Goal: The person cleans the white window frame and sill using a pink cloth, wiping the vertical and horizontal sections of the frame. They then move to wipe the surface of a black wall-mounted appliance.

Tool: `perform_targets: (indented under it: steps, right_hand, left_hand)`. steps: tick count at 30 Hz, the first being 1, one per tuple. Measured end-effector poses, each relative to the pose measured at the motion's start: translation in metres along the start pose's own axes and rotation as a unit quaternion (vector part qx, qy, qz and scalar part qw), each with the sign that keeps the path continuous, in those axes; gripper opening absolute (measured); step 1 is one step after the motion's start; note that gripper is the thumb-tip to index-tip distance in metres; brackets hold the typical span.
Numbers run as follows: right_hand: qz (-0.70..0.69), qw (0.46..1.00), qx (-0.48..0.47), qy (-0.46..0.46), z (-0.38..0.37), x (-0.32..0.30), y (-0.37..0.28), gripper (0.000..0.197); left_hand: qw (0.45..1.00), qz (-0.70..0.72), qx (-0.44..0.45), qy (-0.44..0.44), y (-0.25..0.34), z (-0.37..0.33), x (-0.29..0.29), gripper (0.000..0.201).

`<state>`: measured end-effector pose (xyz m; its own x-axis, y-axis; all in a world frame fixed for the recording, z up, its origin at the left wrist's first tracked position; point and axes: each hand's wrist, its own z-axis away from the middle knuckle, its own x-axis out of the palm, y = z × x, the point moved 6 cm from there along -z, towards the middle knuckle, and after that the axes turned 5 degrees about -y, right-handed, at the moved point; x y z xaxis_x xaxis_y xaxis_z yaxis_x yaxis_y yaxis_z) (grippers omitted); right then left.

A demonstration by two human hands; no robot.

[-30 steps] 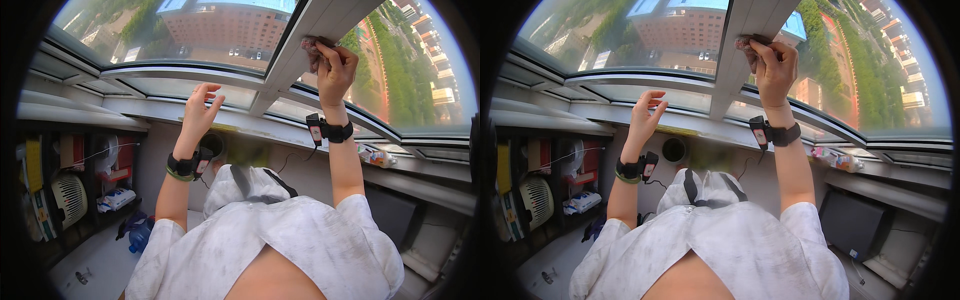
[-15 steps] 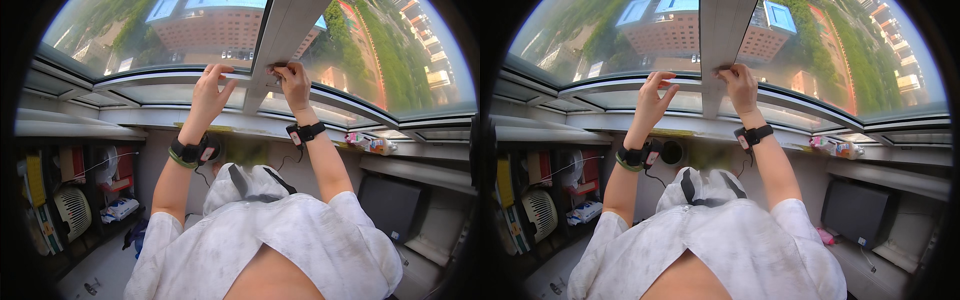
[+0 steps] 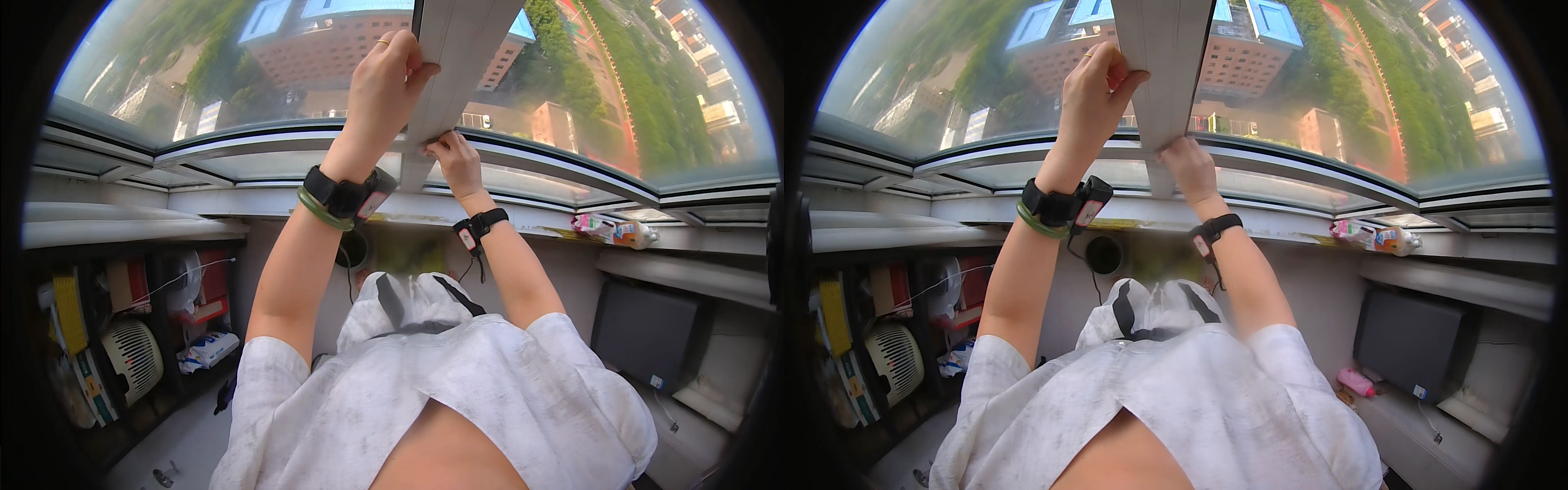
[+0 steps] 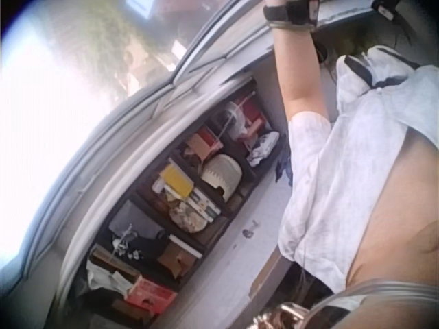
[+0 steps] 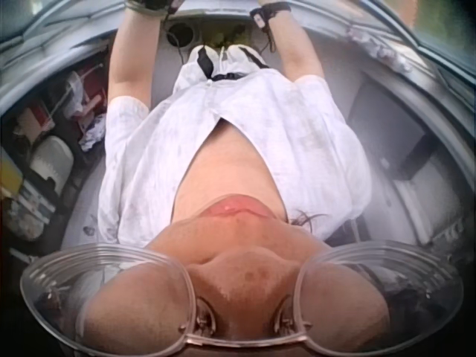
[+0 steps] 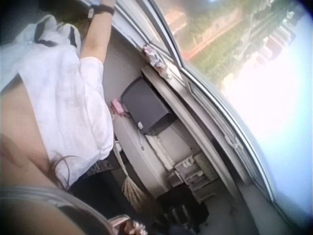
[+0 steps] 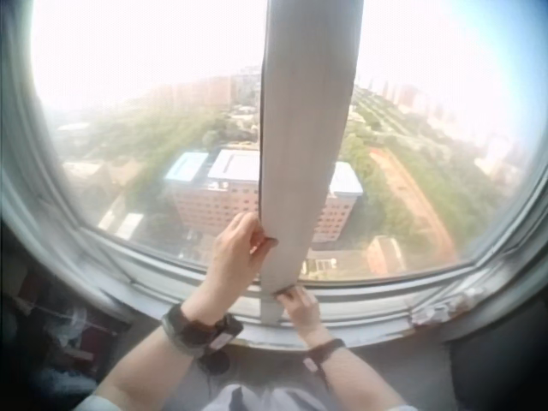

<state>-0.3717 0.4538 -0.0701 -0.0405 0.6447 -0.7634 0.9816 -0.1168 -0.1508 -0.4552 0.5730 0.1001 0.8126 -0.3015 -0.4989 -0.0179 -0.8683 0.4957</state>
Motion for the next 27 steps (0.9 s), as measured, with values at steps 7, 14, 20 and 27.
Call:
perform_targets:
  steps: [7,14,20,27]
  right_hand:
    - [-0.044,0.978,0.020,0.204,-0.072,-0.086,-0.019,0.024]
    - [0.047,0.992,-0.104,0.063,-0.025,0.006,-0.036,0.015]
    - [0.089,0.984,-0.125,-0.092,0.032,0.054,0.001,0.018]
    - [0.077,0.991,0.099,0.041,0.033,-0.029,0.050,0.018]
  left_hand:
    - [0.999,-0.019,-0.020,-0.023,-0.008,0.003,0.001,0.023]
    - [0.997,-0.068,-0.013,-0.030,-0.004,0.000,-0.001,0.025]
    - [0.994,-0.100,-0.002,-0.041,0.001,-0.003,-0.002,0.024]
    - [0.994,-0.103,-0.025,-0.034,-0.001,0.000,-0.003,0.025]
